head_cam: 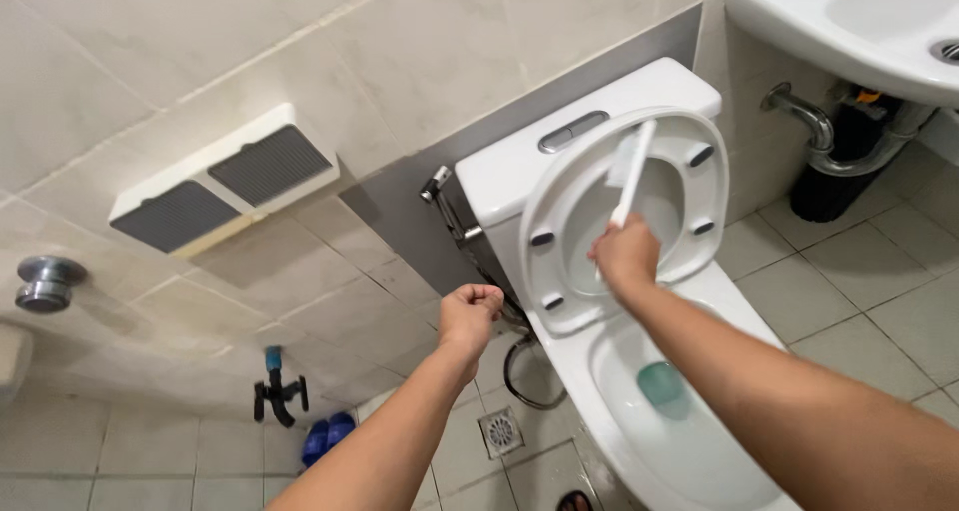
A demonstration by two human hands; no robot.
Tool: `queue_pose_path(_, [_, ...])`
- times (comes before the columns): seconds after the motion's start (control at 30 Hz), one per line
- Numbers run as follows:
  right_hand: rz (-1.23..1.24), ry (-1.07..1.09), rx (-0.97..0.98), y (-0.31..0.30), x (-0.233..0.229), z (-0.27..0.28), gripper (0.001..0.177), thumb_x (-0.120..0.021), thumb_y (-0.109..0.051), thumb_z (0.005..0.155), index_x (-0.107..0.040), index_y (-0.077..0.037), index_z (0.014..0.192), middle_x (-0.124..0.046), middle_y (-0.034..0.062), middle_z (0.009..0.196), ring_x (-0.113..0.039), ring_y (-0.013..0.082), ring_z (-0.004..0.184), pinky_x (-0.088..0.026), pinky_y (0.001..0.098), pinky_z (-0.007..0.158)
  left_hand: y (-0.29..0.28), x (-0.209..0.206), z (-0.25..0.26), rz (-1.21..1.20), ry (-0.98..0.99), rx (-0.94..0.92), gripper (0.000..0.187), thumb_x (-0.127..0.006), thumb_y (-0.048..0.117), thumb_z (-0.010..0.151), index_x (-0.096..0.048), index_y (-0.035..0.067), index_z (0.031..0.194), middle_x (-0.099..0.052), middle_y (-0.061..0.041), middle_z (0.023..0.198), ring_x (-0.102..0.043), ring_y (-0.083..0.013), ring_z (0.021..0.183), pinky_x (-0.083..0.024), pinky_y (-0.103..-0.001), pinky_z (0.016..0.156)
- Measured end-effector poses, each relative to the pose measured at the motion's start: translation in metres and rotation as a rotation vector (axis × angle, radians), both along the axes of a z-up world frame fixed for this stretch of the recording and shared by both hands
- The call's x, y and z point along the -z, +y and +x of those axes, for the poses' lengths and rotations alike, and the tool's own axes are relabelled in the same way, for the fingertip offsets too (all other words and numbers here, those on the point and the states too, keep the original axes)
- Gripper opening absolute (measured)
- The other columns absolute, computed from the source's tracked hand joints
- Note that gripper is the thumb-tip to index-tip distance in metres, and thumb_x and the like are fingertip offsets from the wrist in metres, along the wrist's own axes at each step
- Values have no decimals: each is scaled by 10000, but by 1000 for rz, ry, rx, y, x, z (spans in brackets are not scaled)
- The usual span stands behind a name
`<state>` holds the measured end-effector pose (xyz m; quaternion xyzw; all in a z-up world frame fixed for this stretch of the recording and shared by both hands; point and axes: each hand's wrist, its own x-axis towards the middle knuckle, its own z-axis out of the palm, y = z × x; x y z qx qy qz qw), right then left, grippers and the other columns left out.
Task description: The person scrubs the toilet seat and lid with a white brush, then scrubs the rim and inner bowl of the toilet. The person wears sandals and patterned shorts while performing the cleaning task.
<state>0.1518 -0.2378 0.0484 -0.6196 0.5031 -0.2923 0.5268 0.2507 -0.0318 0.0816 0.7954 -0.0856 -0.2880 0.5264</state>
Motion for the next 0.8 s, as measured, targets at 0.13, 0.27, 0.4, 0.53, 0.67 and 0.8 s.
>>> queue_pose_path(0.13, [-293, 206, -107, 34, 26, -1, 167, -560, -131, 991, -625, 12, 1046, -701, 241, 732, -703, 366, 666, -537, 480, 642, 12, 8, 23, 12, -16, 21, 73, -701, 120, 923, -716, 51, 939, -675, -12, 810, -582, -116, 753, -506, -287, 724])
queue_pose_path(0.27, [-272, 149, 3, 4, 24, -2, 156, -591, -125, 956, -642, 20, 984, -705, 248, 744, -725, 396, 725, -560, 508, 695, 23, 20, 35, -5, -35, 22, 56, -705, 107, 915, -716, 60, 944, -679, -2, 821, -586, -115, 757, -502, -295, 715])
queue_pose_path(0.4, [-105, 21, 189, -25, 31, 8, 214, -534, -174, 1008, -600, 22, 952, -703, 253, 798, -749, 424, 760, -580, 525, 695, 35, 32, 38, 14, -38, 16, 60, -713, 116, 919, -717, 60, 941, -665, -5, 814, -578, -112, 751, -498, -289, 708])
queue_pose_path(0.53, [-445, 200, 73, 22, 68, 23, 135, -586, -96, 983, -614, 35, 1004, -688, 310, 827, -681, 497, 804, -537, 561, 741, 44, 30, 43, -24, -35, 27, 53, -702, 104, 918, -714, 56, 937, -674, -1, 814, -575, -115, 735, -494, -288, 688])
queue_pose_path(0.67, [-408, 309, -189, 53, 93, 1, 222, -579, 19, 815, -570, 17, 1037, -710, 274, 947, -685, 473, 887, -530, 557, 815, 42, 24, 37, 25, -44, 13, 73, -706, 135, 929, -717, 64, 945, -669, 0, 809, -576, -104, 742, -484, -289, 677])
queue_pose_path(0.8, [-676, 461, -362, 6, 75, -27, 174, -536, 12, 911, -564, -24, 1079, -690, 260, 939, -679, 454, 884, -522, 557, 807, 53, 16, 37, 20, -54, -1, 73, -703, 136, 929, -717, 68, 951, -666, 4, 810, -583, -102, 749, -483, -290, 679])
